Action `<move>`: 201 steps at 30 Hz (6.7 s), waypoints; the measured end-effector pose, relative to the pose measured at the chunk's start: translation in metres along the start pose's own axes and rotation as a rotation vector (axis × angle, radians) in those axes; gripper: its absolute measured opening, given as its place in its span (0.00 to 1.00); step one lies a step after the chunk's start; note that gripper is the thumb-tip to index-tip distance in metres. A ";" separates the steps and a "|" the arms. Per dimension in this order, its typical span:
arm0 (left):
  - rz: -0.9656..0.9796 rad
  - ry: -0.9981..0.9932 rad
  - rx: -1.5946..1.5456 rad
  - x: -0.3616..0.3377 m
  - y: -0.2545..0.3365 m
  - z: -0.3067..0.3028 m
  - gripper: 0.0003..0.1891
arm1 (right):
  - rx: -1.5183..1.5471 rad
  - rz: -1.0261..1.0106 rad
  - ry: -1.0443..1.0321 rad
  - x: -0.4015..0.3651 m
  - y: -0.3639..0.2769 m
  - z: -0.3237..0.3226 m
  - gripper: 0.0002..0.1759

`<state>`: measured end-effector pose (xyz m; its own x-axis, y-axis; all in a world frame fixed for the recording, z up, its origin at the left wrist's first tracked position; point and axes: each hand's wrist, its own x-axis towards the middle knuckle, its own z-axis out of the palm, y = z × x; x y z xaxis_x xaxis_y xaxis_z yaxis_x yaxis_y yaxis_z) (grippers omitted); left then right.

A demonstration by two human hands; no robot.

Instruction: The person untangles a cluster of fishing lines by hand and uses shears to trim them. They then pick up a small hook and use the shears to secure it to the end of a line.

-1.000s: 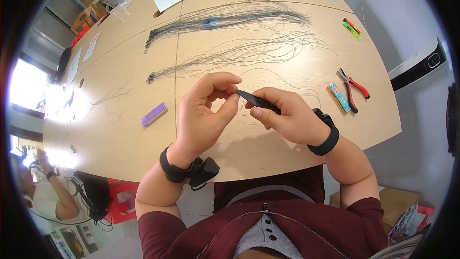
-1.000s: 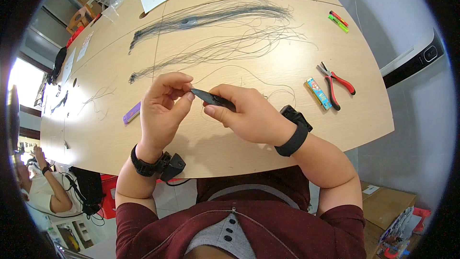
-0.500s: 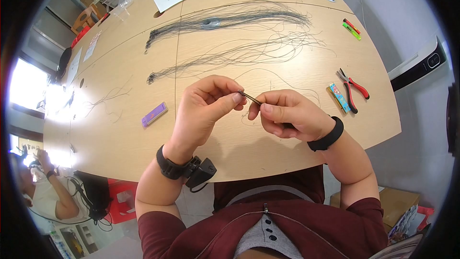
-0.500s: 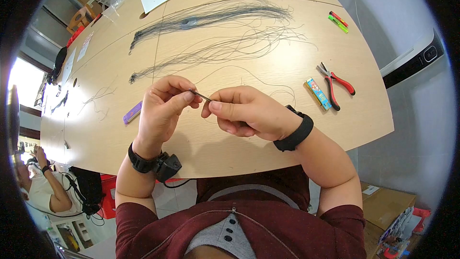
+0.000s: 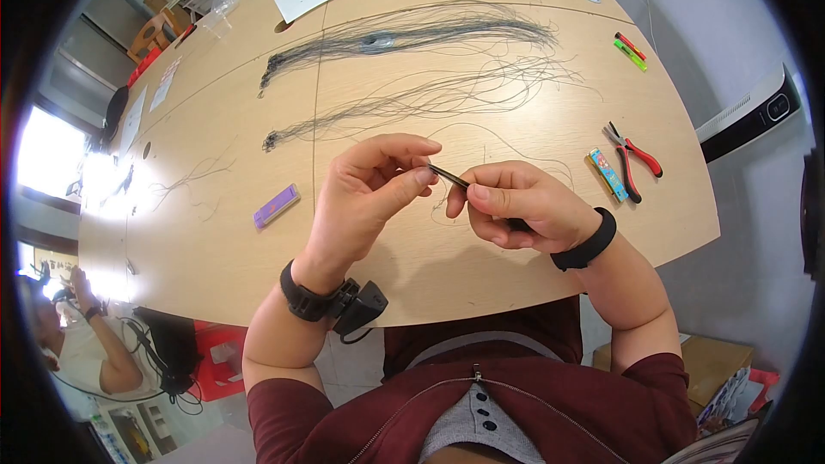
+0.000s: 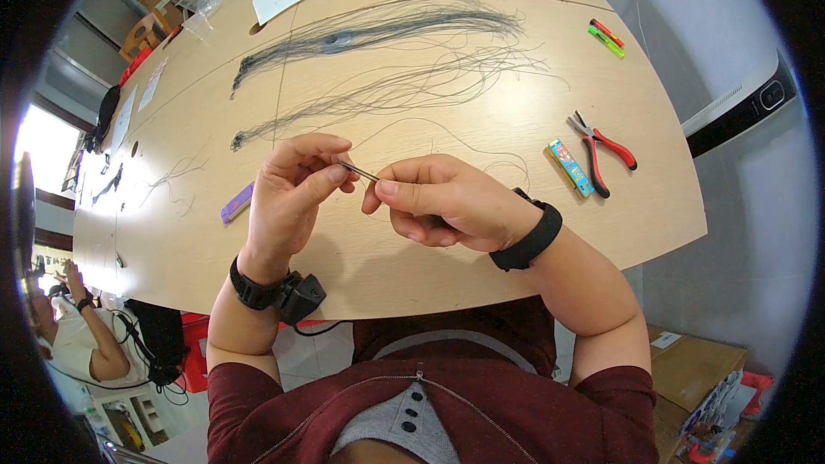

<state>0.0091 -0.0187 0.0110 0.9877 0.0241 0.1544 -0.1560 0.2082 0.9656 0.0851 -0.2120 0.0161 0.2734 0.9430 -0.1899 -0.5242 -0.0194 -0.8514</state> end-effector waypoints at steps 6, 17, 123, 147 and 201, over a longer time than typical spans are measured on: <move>-0.040 0.016 0.053 -0.001 0.003 0.001 0.09 | -0.008 0.007 0.004 0.000 0.000 0.000 0.17; -0.135 -0.041 -0.078 0.000 0.002 -0.004 0.08 | -0.049 0.009 0.004 -0.002 -0.003 0.000 0.18; -0.198 -0.029 0.058 -0.003 0.012 0.000 0.06 | -0.050 0.037 -0.014 -0.001 0.000 0.000 0.17; -0.229 -0.045 0.113 -0.002 0.008 0.001 0.06 | -0.101 0.013 0.015 -0.001 0.000 0.003 0.18; -0.083 -0.031 0.192 -0.001 0.000 0.004 0.04 | -0.104 -0.183 0.329 0.002 -0.001 0.008 0.12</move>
<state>0.0077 -0.0223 0.0112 0.9969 -0.0161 0.0766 -0.0763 0.0181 0.9969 0.0795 -0.2073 0.0208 0.6075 0.7774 -0.1630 -0.3634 0.0896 -0.9273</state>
